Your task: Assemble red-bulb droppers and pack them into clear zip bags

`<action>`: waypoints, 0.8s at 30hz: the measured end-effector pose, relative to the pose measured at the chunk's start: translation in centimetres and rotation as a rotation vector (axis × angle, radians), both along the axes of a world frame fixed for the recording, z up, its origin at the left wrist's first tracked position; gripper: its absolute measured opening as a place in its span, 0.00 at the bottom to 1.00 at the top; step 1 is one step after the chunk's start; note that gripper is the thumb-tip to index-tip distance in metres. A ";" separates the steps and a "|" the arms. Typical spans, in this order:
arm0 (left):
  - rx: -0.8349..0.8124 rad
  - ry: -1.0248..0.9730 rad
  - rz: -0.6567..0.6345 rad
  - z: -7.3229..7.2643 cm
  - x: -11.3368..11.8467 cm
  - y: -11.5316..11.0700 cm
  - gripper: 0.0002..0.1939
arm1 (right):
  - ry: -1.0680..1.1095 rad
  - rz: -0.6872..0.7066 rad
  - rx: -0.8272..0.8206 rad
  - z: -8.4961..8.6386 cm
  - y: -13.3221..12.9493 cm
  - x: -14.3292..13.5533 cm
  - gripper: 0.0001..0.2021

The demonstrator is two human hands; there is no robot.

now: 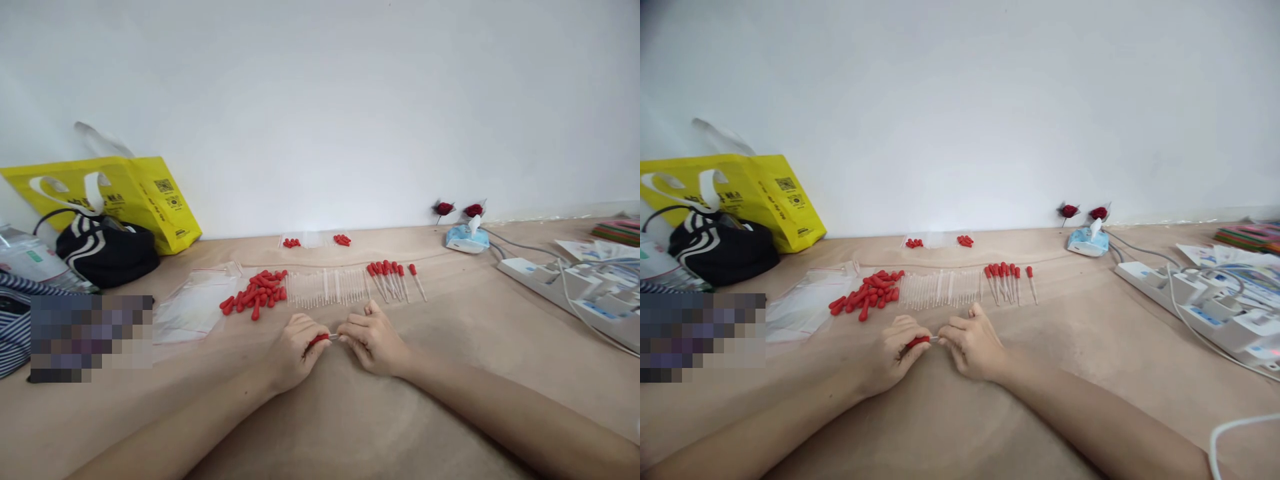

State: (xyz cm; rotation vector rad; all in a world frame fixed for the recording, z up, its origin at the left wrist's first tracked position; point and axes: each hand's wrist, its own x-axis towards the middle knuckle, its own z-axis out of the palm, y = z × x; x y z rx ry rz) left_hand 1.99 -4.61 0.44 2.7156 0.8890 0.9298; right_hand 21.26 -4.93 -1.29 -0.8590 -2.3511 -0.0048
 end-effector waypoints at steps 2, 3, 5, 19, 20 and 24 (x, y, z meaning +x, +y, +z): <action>-0.010 0.009 -0.004 0.0 0.0 0.1 0.09 | -0.005 0.003 -0.019 0.0 0.1 0.0 0.10; -0.019 0.012 -0.001 0.0 0.0 0.1 0.09 | -0.009 0.006 -0.026 0.1 0.2 0.1 0.10; -0.036 0.012 0.022 0.1 0.0 0.1 0.08 | -0.022 0.012 -0.028 0.5 0.4 0.1 0.10; -0.031 0.029 0.362 -0.2 -1.8 1.3 0.17 | 0.225 -0.724 -0.064 1.7 4.7 6.3 0.11; -0.039 0.038 0.361 -0.2 -1.9 1.4 0.15 | 0.253 -0.838 -0.148 1.8 5.2 7.1 0.12; -0.058 0.065 0.343 -0.2 -2.0 1.6 0.11 | 0.231 -1.107 -0.351 1.6 6.6 8.9 0.13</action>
